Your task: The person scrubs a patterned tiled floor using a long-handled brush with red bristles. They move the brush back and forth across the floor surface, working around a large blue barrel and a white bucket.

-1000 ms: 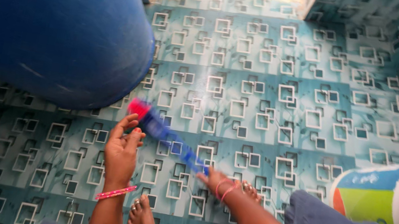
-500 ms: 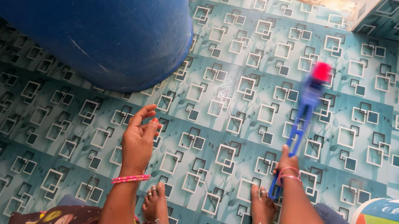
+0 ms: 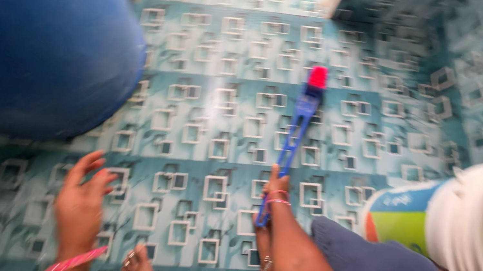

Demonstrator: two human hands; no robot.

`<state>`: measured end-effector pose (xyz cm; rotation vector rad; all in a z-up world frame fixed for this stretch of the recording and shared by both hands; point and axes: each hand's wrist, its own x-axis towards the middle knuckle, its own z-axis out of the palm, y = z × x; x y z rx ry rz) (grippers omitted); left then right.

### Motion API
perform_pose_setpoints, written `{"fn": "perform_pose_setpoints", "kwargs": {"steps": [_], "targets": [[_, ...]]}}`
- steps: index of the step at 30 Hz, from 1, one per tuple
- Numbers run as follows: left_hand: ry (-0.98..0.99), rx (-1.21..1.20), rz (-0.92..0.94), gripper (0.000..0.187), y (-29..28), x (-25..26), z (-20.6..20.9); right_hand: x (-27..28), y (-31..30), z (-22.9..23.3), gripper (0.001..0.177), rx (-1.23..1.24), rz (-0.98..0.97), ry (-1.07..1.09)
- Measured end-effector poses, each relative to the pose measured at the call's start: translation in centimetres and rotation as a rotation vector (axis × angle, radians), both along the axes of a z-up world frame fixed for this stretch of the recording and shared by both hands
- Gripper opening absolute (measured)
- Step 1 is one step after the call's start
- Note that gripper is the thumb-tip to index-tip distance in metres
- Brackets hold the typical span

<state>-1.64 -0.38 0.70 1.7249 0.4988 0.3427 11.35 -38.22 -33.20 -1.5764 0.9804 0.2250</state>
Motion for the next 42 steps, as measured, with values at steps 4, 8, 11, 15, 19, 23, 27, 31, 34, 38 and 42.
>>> {"fn": "perform_pose_setpoints", "kwargs": {"steps": [4,8,11,15,19,23,27,31,34,38,42], "targets": [[0.066,0.125,-0.048,0.041,3.1,0.3,-1.3,-0.3,2.1,-0.6,0.063,-0.005,-0.084,0.055],[0.202,0.121,-0.096,0.044,5.8,3.5,-4.7,-0.5,5.5,-0.9,0.058,-0.089,-0.105,0.099],[0.3,0.074,-0.137,0.046,4.7,6.0,-9.7,-0.9,6.5,-0.8,0.053,-0.119,-0.137,0.067],[0.397,0.004,-0.204,0.05,7.8,7.7,-15.1,-1.0,7.8,-0.7,0.05,-0.216,-0.15,0.062],[0.419,-0.041,-0.28,0.053,11.8,7.6,-20.5,-1.2,7.1,-0.1,0.049,-0.198,-0.173,0.041],[0.332,-0.068,-0.365,0.056,9.1,7.1,-21.1,-2.5,7.5,2.0,0.043,-0.075,-0.168,-0.055],[0.316,0.022,-0.448,0.048,0.8,7.4,-13.5,-4.1,8.3,5.4,0.038,0.073,-0.166,-0.139],[0.234,0.04,-0.612,0.042,-4.4,6.2,-4.8,-7.2,9.1,7.1,0.037,0.075,-0.13,-0.114],[0.121,0.047,-0.693,0.04,-6.9,5.0,-0.7,-8.8,8.5,7.6,0.036,0.082,-0.106,-0.081],[-0.028,0.054,-0.769,0.039,-9.0,2.7,1.0,-12.3,5.5,7.4,0.037,0.127,-0.052,-0.109],[-0.01,0.079,-0.755,0.037,-9.3,2.1,0.6,-15.6,2.8,6.7,0.04,0.0,0.042,0.019]]}}
